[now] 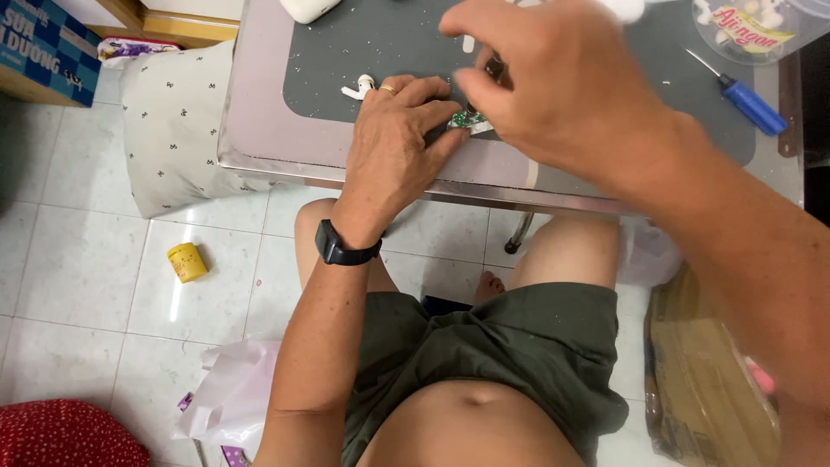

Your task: Inspecting and performing minor adjustments on a small electronic circuit board using a hobby knife.

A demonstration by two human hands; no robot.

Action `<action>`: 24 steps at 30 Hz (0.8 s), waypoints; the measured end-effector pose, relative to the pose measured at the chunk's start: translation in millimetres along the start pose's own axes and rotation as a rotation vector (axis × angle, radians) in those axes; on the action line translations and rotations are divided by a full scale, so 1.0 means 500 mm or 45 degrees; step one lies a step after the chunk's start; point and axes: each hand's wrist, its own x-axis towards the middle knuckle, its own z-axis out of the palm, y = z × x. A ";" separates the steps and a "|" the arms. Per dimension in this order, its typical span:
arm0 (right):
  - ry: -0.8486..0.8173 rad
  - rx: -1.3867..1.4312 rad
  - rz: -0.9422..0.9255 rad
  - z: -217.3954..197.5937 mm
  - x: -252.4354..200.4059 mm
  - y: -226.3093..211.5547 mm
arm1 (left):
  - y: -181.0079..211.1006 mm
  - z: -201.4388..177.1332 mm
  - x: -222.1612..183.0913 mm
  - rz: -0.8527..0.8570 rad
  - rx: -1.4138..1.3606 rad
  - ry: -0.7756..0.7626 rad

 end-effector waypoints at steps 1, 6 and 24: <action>-0.046 0.045 0.007 -0.006 0.001 -0.003 | -0.004 0.003 -0.002 -0.004 0.008 0.012; -0.027 0.002 -0.013 0.010 0.000 0.006 | 0.007 -0.008 0.001 0.019 -0.003 -0.003; 0.024 0.014 -0.002 0.007 -0.004 0.008 | 0.013 -0.003 0.002 0.002 -0.020 0.007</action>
